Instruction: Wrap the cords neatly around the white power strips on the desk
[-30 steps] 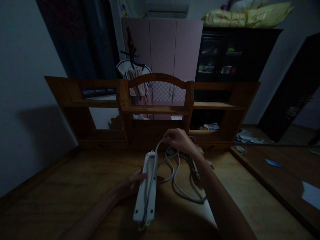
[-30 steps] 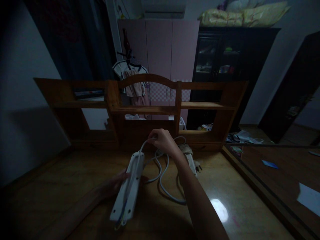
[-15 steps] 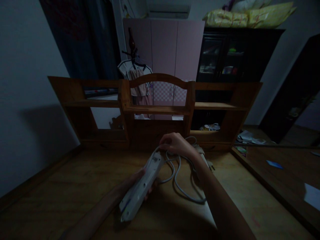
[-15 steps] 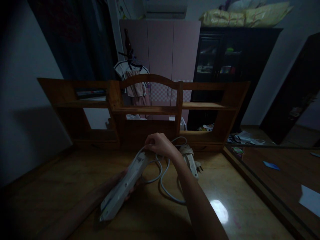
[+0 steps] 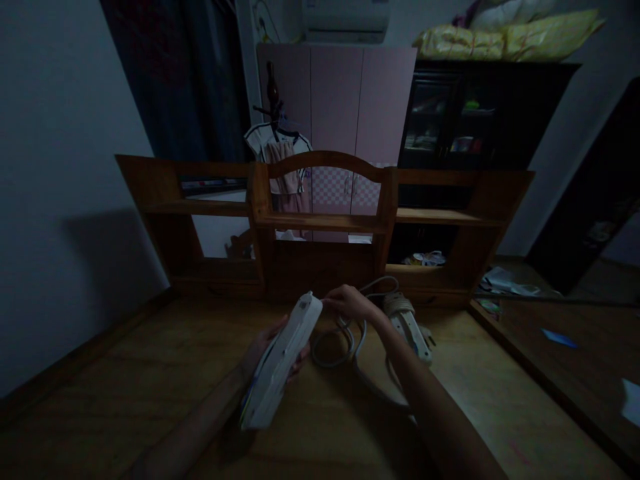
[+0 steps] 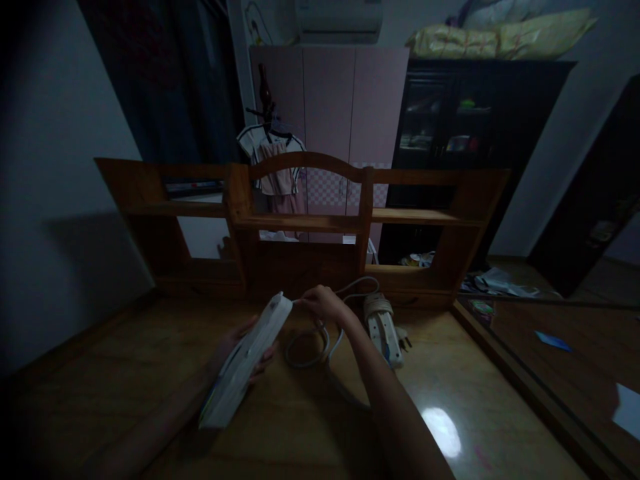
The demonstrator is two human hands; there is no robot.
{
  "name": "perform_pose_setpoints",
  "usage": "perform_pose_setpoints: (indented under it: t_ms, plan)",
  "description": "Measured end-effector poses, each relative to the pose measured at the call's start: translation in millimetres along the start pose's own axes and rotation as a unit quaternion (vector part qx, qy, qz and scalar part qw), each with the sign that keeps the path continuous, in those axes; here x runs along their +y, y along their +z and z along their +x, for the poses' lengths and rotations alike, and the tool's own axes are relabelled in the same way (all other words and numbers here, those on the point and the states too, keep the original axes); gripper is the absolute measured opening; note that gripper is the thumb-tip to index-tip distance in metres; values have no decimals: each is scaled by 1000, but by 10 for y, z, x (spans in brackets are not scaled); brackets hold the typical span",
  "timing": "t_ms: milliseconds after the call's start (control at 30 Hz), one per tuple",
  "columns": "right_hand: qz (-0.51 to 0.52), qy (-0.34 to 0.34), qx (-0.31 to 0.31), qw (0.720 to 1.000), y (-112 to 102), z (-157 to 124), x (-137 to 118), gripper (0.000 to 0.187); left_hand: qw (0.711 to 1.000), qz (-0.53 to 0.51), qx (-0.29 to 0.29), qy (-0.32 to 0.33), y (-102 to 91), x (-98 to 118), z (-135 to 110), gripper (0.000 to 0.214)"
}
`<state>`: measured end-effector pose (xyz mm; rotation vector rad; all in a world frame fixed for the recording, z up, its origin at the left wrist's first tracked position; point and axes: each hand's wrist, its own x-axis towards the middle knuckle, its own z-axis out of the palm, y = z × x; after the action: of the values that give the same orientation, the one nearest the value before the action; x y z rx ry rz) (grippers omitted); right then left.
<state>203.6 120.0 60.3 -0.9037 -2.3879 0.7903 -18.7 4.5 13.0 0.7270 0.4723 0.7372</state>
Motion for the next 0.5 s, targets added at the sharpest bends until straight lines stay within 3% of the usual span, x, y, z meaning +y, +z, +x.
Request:
perform_pose_setpoints:
  t_ms: [267, 500]
  plan:
    - [100, -78, 109, 986, -95, 12, -308, 44, 998, -13, -39, -47, -220, -53, 67, 67]
    - [129, -81, 86, 985, -246, -91, -524, 44, 998, -16, -61, -20, -144, -62, 27, 69]
